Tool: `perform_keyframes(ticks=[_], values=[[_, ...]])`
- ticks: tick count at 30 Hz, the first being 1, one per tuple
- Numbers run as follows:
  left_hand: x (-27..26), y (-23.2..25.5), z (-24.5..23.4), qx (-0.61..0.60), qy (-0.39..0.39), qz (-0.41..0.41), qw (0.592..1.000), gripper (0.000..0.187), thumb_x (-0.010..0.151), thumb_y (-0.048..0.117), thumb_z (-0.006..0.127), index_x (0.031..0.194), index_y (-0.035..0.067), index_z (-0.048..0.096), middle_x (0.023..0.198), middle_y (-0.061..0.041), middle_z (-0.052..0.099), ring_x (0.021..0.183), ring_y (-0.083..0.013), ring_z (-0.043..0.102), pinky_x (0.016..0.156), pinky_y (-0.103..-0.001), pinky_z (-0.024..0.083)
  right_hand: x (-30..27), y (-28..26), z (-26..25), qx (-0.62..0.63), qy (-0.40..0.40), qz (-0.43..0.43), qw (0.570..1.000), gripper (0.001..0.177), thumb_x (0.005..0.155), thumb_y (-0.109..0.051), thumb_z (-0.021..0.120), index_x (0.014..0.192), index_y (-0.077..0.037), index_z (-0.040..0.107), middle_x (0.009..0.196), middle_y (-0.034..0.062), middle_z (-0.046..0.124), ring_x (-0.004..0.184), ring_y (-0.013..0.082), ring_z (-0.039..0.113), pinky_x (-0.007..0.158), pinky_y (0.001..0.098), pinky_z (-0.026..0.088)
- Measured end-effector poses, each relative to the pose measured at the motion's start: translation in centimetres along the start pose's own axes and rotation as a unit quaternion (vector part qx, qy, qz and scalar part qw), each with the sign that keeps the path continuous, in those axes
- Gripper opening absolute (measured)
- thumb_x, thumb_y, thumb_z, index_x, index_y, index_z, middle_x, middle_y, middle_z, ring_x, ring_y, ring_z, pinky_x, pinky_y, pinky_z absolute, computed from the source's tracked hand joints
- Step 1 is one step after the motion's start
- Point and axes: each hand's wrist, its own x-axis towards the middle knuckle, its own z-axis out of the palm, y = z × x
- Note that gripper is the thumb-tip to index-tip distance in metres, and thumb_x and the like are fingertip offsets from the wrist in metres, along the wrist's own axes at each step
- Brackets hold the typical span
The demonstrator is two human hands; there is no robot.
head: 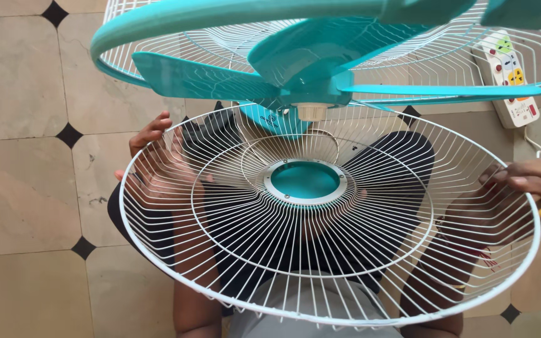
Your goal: The person disassembles a teal table fan while sitting on the floor. They use a screwdriver to remove screws from the front grill, detach the fan blades, and then remove the rear grill and motor housing components.
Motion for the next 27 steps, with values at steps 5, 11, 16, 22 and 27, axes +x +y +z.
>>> perform_keyframes(ticks=[5,11,16,22,27], values=[[0.1,0.8,-0.4,0.016,0.009,0.001,1.0,0.059,0.11,0.056,0.041,0.129,0.001,0.055,0.136,-0.018,0.057,0.138,-0.0321,0.053,0.118,-0.049,0.047,-0.3,-1.6,-0.7,-0.045,-0.022,0.039,0.998,0.027,0.103,-0.022,0.058,0.12,-0.002,0.053,0.103,0.0174,0.062,0.089,0.0211,0.068,0.079,0.0372,0.066],[1.9,0.2,0.0,0.037,0.007,0.003,0.999,0.057,0.11,0.054,0.042,0.13,0.002,0.054,0.136,-0.017,0.056,0.137,-0.031,0.054,0.117,-0.048,0.048,-1.3,-2.2,0.4,-0.034,0.038,0.095,0.994,0.024,0.103,-0.019,0.057,0.123,-0.007,0.053,0.107,0.0149,0.061,0.095,0.0188,0.069,0.082,0.0353,0.067],[3.8,-0.5,0.6,0.053,0.0,0.004,0.999,0.055,0.111,0.053,0.043,0.131,0.003,0.053,0.137,-0.016,0.056,0.136,-0.03,0.054,0.117,-0.048,0.049,-1.4,-1.8,0.5,-0.041,0.029,0.071,0.996,0.023,0.107,-0.023,0.055,0.124,-0.009,0.053,0.107,0.015,0.06,0.088,0.0192,0.068,0.08,0.0313,0.066],[4.7,-0.3,0.8,0.073,-0.005,0.003,0.997,0.053,0.111,0.051,0.044,0.133,0.003,0.052,0.137,-0.015,0.055,0.135,-0.0288,0.054,0.115,-0.047,0.05,-1.9,-2.9,3.6,-0.024,0.188,0.138,0.972,0.018,0.113,-0.02,0.054,0.125,-0.007,0.054,0.106,0.0133,0.06,0.084,0.0154,0.069,0.079,0.0303,0.065],[4.0,-0.9,-0.6,0.102,-0.006,0.003,0.995,0.052,0.111,0.05,0.045,0.134,0.004,0.051,0.138,-0.014,0.055,0.135,-0.0278,0.055,0.115,-0.046,0.051,-1.6,-2.0,3.6,-0.048,0.235,0.121,0.963,0.015,0.114,-0.016,0.052,0.123,-0.004,0.056,0.107,0.0138,0.062,0.085,0.0162,0.068,0.079,0.0306,0.063]])
